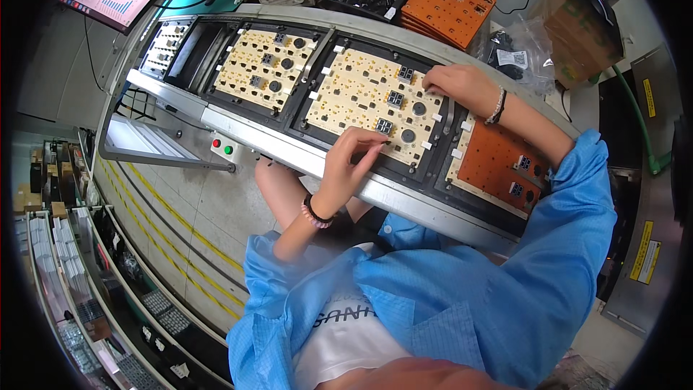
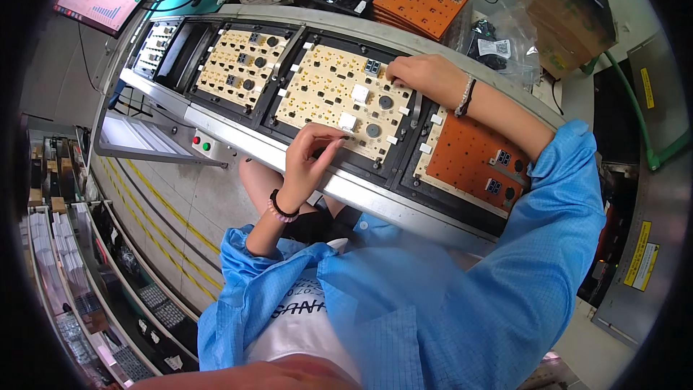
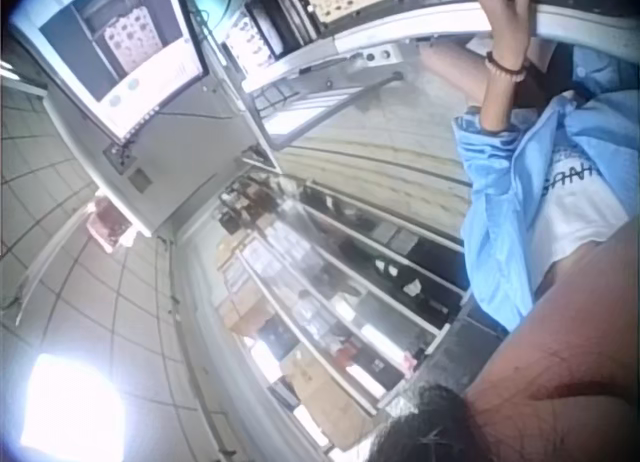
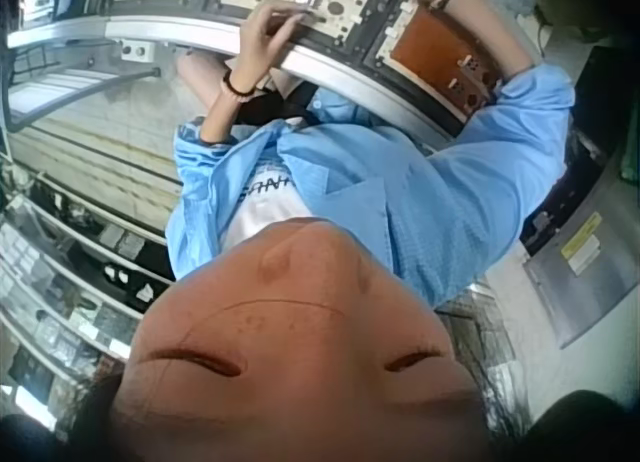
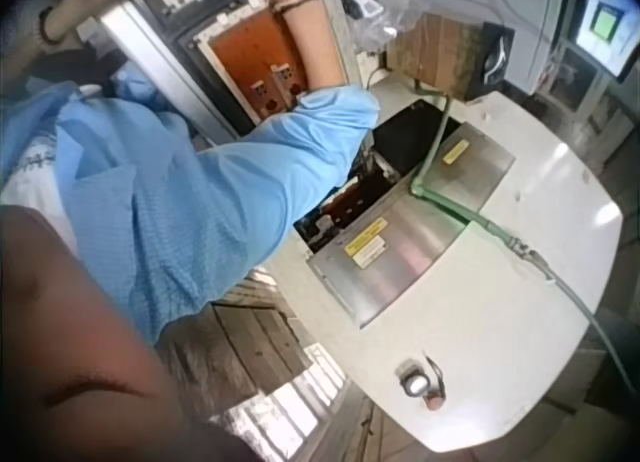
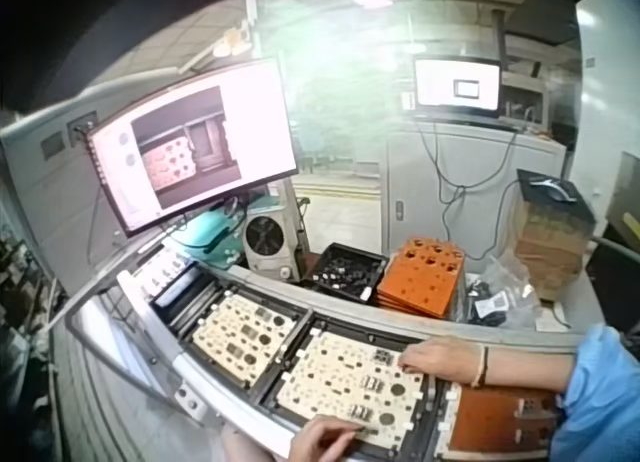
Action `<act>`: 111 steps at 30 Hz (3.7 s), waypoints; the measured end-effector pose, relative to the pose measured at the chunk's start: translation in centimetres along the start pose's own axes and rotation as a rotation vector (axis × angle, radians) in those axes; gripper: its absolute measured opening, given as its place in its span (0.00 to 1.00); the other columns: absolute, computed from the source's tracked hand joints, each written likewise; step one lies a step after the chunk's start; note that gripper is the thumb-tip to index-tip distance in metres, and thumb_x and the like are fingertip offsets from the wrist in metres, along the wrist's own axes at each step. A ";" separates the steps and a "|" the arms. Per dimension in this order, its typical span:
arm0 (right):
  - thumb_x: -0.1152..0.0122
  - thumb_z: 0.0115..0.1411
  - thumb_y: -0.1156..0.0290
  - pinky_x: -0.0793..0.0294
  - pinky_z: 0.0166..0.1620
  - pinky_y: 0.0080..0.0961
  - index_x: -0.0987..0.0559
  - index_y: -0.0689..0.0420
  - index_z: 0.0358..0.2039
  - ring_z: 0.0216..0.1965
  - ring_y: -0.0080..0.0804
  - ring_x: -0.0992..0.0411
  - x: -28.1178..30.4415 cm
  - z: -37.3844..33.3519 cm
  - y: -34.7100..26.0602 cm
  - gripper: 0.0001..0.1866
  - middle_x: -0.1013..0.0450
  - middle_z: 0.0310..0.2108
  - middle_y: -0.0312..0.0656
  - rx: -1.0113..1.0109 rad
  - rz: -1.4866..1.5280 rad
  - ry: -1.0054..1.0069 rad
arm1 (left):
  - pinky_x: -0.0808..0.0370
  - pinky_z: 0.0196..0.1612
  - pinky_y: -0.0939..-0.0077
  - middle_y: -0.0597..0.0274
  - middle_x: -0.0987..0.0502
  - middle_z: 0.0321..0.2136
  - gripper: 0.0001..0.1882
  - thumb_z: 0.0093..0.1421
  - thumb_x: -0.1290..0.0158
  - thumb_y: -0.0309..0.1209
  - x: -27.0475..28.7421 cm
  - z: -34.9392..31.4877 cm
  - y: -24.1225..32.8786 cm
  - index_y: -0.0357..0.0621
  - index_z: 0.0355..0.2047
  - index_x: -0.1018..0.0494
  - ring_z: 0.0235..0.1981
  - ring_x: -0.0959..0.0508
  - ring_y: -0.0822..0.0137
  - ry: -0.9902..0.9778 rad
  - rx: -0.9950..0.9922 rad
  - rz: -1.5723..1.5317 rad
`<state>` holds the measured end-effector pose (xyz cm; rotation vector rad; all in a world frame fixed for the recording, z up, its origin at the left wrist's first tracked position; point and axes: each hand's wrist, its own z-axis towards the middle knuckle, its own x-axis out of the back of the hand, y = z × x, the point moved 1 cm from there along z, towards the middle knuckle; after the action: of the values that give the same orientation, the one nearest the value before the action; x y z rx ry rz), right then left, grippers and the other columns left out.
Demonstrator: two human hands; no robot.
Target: Inspecting and assembling electronic components onto printed circuit boards on a conveyor line.
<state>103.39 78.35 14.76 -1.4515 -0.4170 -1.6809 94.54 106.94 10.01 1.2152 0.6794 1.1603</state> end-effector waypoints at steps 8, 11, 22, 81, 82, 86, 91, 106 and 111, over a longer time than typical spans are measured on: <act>0.39 0.52 0.70 0.32 0.51 0.28 0.25 0.53 0.33 0.43 0.30 0.30 0.5 0.8 -0.2 0.08 0.30 0.40 0.34 0.310 -0.451 -0.034 | 0.21 0.47 0.78 0.57 0.24 0.42 0.09 0.63 0.44 0.17 0.5 0.0 -0.3 0.34 0.44 0.26 0.42 0.18 0.70 -0.019 0.017 -0.012; 0.40 0.54 0.69 0.31 0.50 0.29 0.25 0.53 0.33 0.42 0.31 0.29 0.3 0.9 -0.1 0.07 0.29 0.40 0.35 0.337 -0.458 -0.015 | 0.21 0.47 0.79 0.58 0.23 0.42 0.10 0.62 0.44 0.17 0.7 0.0 -0.4 0.34 0.44 0.26 0.42 0.19 0.70 -0.017 0.003 -0.012; 0.36 0.56 0.66 0.30 0.47 0.30 0.25 0.52 0.33 0.41 0.35 0.29 0.4 1.1 1.5 0.08 0.28 0.39 0.35 0.273 -0.166 -0.078 | 0.21 0.41 0.78 0.58 0.22 0.38 0.12 0.60 0.41 0.19 1.0 0.4 0.0 0.37 0.44 0.24 0.38 0.19 0.69 -0.039 -0.031 0.019; 0.43 0.53 0.70 0.31 0.49 0.25 0.26 0.53 0.31 0.43 0.27 0.30 -1.0 0.8 -5.0 0.05 0.28 0.41 0.35 0.340 -0.499 -0.056 | 0.32 0.46 0.66 0.64 0.26 0.38 0.14 0.58 0.42 0.27 0.6 1.2 0.6 0.46 0.45 0.26 0.41 0.27 0.62 -0.180 -0.445 0.649; 0.43 0.53 0.69 0.31 0.49 0.24 0.26 0.53 0.31 0.43 0.27 0.30 -1.1 0.9 -5.0 0.05 0.28 0.40 0.35 0.344 -0.521 -0.066 | 0.32 0.46 0.66 0.64 0.26 0.38 0.14 0.58 0.42 0.27 0.7 1.2 0.6 0.46 0.45 0.26 0.41 0.27 0.62 -0.180 -0.447 0.651; 0.42 0.54 0.68 0.31 0.49 0.26 0.25 0.53 0.33 0.44 0.28 0.30 -1.2 0.5 -5.0 0.06 0.29 0.39 0.34 0.306 -0.522 -0.095 | 0.32 0.46 0.67 0.64 0.26 0.37 0.14 0.58 0.42 0.27 0.8 1.3 0.6 0.46 0.45 0.26 0.41 0.27 0.62 -0.190 -0.460 0.665; 0.42 0.60 0.68 0.33 0.55 0.35 0.23 0.58 0.45 0.49 0.41 0.30 0.9 -0.1 -5.2 0.14 0.28 0.46 0.41 -0.276 -0.156 -0.054 | 0.32 0.47 0.66 0.61 0.25 0.38 0.17 0.56 0.41 0.26 2.8 2.0 0.4 0.45 0.47 0.26 0.41 0.26 0.60 -0.179 -0.451 0.758; 0.50 0.58 0.76 0.35 0.58 0.38 0.27 0.65 0.53 0.56 0.46 0.33 -1.0 -3.1 -5.2 0.21 0.31 0.55 0.50 -0.371 -0.423 -0.055 | 0.30 0.55 0.56 0.53 0.28 0.61 0.28 0.68 0.52 0.48 8.4 14.2 -5.8 0.40 0.60 0.30 0.64 0.33 0.50 -0.255 -0.356 1.051; 0.48 0.55 0.78 0.33 0.55 0.38 0.25 0.67 0.49 0.54 0.46 0.31 -1.5 -3.2 -5.2 0.20 0.30 0.53 0.50 -0.345 -0.396 -0.019 | 0.30 0.55 0.57 0.53 0.29 0.61 0.30 0.68 0.53 0.49 8.7 13.2 -6.1 0.39 0.60 0.30 0.66 0.35 0.51 -0.220 -0.388 1.054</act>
<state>97.25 79.66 13.89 -1.7160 -0.4636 -2.1368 111.03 110.82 9.20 1.3443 -0.4359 1.8519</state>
